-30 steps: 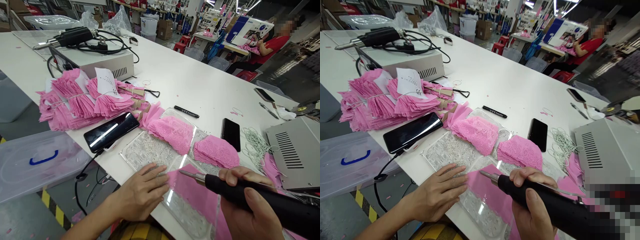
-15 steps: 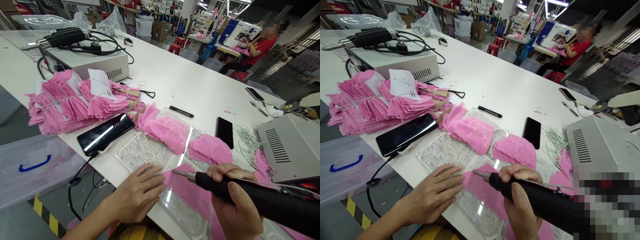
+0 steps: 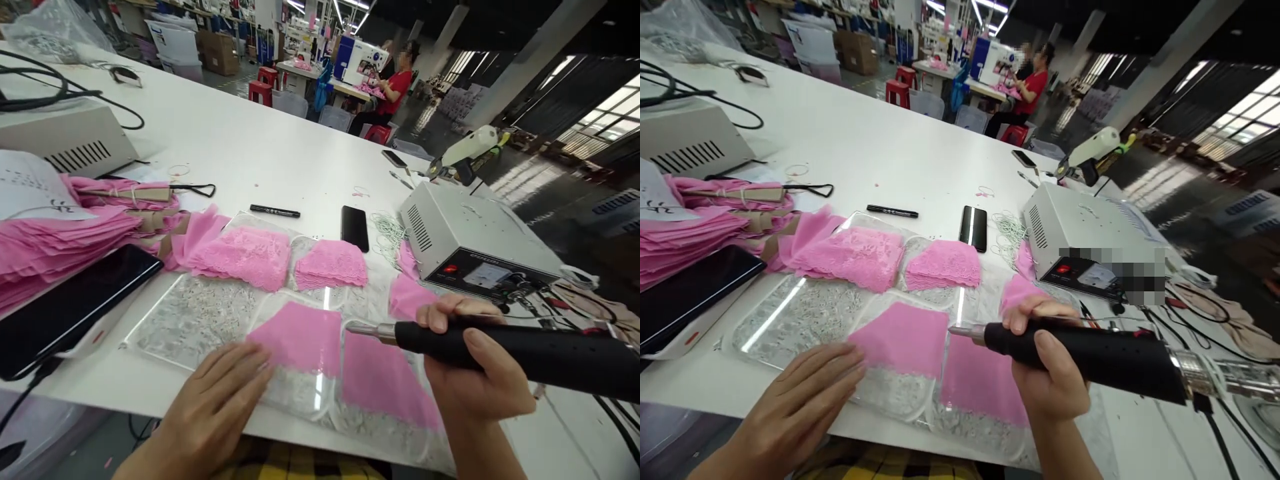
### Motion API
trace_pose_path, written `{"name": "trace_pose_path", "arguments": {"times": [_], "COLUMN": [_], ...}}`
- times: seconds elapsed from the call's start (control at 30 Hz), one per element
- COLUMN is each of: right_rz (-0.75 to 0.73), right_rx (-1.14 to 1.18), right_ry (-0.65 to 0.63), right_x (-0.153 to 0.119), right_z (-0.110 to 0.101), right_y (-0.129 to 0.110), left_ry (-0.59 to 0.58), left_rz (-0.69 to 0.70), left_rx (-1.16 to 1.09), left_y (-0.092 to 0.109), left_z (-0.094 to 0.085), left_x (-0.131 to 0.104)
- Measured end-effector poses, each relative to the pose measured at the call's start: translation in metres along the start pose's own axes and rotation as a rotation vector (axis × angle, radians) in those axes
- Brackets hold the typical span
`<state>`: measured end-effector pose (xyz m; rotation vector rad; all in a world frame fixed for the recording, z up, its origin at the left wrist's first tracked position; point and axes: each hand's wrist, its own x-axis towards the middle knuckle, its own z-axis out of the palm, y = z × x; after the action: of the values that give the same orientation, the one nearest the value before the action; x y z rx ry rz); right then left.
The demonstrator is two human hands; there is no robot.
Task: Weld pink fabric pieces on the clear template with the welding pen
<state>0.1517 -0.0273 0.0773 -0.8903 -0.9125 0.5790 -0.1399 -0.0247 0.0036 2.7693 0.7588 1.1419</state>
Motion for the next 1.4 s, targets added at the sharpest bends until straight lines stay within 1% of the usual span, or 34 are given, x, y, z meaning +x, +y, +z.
{"name": "trace_pose_path", "arguments": {"times": [0.07, 0.17, 0.23, 0.3, 0.4, 0.53, 0.7, 1.13, 1.27, 1.4], "right_rz": [0.005, 0.037, 0.042, 0.041, 0.050, 0.059, 0.073, 0.071, 0.098, 0.104], "right_rx": [-0.020, -0.003, 0.020, 0.042, 0.084, 0.106, 0.075, 0.040, 0.090, 0.125], "right_ry": [0.055, 0.088, 0.095, 0.097, 0.082, 0.072, 0.045, 0.041, 0.061, 0.022], "right_x": [-0.003, -0.008, -0.010, -0.012, -0.013, -0.015, -0.018, -0.017, -0.015, -0.017], "right_z": [-0.020, -0.038, -0.043, -0.044, -0.043, -0.037, -0.035, -0.033, -0.036, -0.040], "right_y": [-0.002, 0.002, 0.006, 0.010, 0.015, 0.020, 0.026, 0.028, 0.024, 0.018], "left_ry": [0.003, -0.061, -0.098, -0.119, -0.128, -0.134, -0.150, -0.148, -0.141, -0.163], "left_rz": [0.058, 0.131, 0.156, 0.152, 0.122, 0.110, 0.095, 0.091, 0.105, 0.122], "left_rx": [-0.035, -0.059, -0.064, -0.056, -0.032, -0.016, -0.023, -0.070, -0.099, -0.145], "left_y": [0.016, 0.037, 0.046, 0.050, 0.052, 0.052, 0.053, 0.051, 0.052, 0.054], "left_z": [0.014, 0.038, 0.054, 0.065, 0.074, 0.075, 0.075, 0.077, 0.073, 0.064], "left_x": [0.016, 0.041, 0.053, 0.061, 0.064, 0.064, 0.064, 0.063, 0.062, 0.057]}}
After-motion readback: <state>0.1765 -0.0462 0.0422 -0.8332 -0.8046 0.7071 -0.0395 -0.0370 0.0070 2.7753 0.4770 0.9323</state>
